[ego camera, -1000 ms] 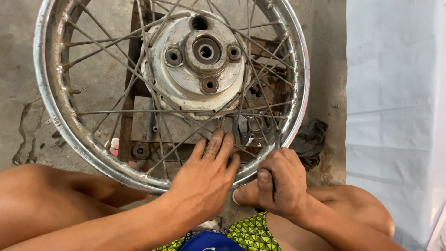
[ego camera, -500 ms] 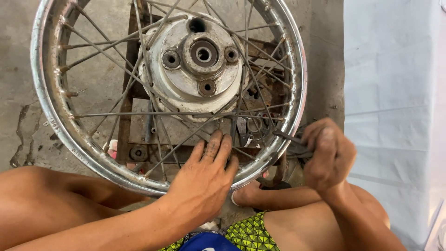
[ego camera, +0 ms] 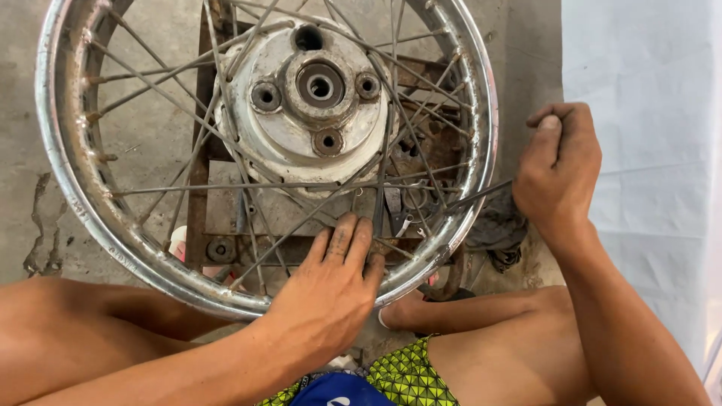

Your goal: The person sits on the floor in front of a motorcycle wheel placed on a metal stand and uses a small spoke wrench to tighten spoke nipples around the rim, working on different spokes one at a time while steadying the wheel with the other hand.

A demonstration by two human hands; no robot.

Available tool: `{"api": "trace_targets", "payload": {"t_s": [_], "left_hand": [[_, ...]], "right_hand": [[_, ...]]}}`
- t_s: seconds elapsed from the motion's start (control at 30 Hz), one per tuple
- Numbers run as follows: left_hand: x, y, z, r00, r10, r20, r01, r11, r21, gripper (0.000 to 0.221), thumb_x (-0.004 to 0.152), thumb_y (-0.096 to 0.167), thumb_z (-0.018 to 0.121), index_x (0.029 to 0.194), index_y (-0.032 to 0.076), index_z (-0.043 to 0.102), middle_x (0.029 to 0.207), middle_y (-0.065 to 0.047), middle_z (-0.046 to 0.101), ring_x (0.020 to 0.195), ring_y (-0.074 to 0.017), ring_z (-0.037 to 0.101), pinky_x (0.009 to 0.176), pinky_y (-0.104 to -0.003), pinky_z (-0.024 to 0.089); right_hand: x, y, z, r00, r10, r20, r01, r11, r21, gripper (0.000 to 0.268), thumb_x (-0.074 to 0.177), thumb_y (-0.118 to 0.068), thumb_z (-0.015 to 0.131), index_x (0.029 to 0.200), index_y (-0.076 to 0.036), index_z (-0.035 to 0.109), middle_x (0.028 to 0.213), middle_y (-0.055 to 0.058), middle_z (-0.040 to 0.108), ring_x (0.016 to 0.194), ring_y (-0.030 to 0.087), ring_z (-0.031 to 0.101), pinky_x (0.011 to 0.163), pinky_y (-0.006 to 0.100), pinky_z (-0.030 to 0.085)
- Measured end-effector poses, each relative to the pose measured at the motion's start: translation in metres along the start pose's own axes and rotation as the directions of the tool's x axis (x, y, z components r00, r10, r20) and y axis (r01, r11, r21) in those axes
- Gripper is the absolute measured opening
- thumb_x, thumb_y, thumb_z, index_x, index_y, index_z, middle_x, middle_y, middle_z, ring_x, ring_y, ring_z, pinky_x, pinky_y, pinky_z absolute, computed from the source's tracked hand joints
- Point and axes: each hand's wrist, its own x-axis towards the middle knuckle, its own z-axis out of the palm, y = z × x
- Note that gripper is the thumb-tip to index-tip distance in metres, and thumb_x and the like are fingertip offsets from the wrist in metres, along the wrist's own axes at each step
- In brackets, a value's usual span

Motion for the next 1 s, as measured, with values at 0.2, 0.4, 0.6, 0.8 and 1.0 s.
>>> {"api": "trace_targets", "payload": {"t_s": [0.2,0.4,0.6,0.8,1.0], "left_hand": [[-0.002,0.000,-0.007,0.998,0.013,-0.056,-0.011,0.999,0.032,0.051,0.068,0.015,0.063,0.112,-0.010,0.064,0.133,-0.045,0.047,0.130,-0.0588,0.045,0.094,-0.060,0.045],[-0.003,0.001,-0.010,0.998,-0.011,-0.064,0.014,0.999,0.042,0.045,0.066,0.018,0.065,0.104,-0.007,0.065,0.134,-0.042,0.047,0.132,-0.0563,0.044,0.094,-0.056,0.044],[-0.003,0.002,-0.007,0.998,-0.014,-0.060,0.016,0.999,0.037,0.044,0.067,0.016,0.065,0.105,-0.006,0.065,0.135,-0.043,0.047,0.133,-0.0568,0.044,0.095,-0.058,0.045],[-0.003,0.002,-0.008,0.998,-0.008,-0.068,0.013,0.997,0.078,0.055,0.060,0.023,0.072,0.106,-0.006,0.065,0.135,-0.041,0.048,0.132,-0.0555,0.044,0.094,-0.054,0.044],[-0.005,0.002,-0.004,0.991,-0.021,-0.134,0.033,0.995,0.091,0.045,0.071,0.022,0.065,0.105,-0.005,0.065,0.135,-0.040,0.050,0.133,-0.0539,0.045,0.095,-0.053,0.043]], "right_hand": [[0.016,0.005,-0.001,0.971,0.213,0.107,-0.195,0.968,-0.156,0.041,0.116,-0.013,0.041,0.085,-0.001,0.064,0.065,0.007,0.053,0.051,0.017,0.042,0.046,0.033,0.035],[-0.010,-0.017,-0.026,0.803,0.426,0.416,-0.508,0.855,0.106,0.039,0.105,-0.034,0.059,0.083,-0.003,0.069,0.059,0.007,0.054,0.050,0.017,0.050,0.046,0.030,0.040],[-0.035,-0.010,-0.042,0.999,-0.003,0.035,-0.005,0.976,0.218,0.041,0.113,-0.005,0.050,0.074,0.005,0.061,0.060,0.006,0.050,0.052,0.010,0.035,0.052,0.025,0.029],[-0.048,-0.033,-0.038,0.829,-0.482,0.284,0.498,0.867,0.018,0.027,0.074,-0.022,0.088,0.071,-0.004,0.068,0.063,0.003,0.055,0.052,0.016,0.046,0.049,0.033,0.036],[-0.062,-0.064,-0.031,0.756,-0.518,0.401,0.612,0.777,-0.150,0.025,0.081,-0.033,0.083,0.088,-0.011,0.072,0.068,0.001,0.054,0.058,0.019,0.052,0.052,0.034,0.043]]}}
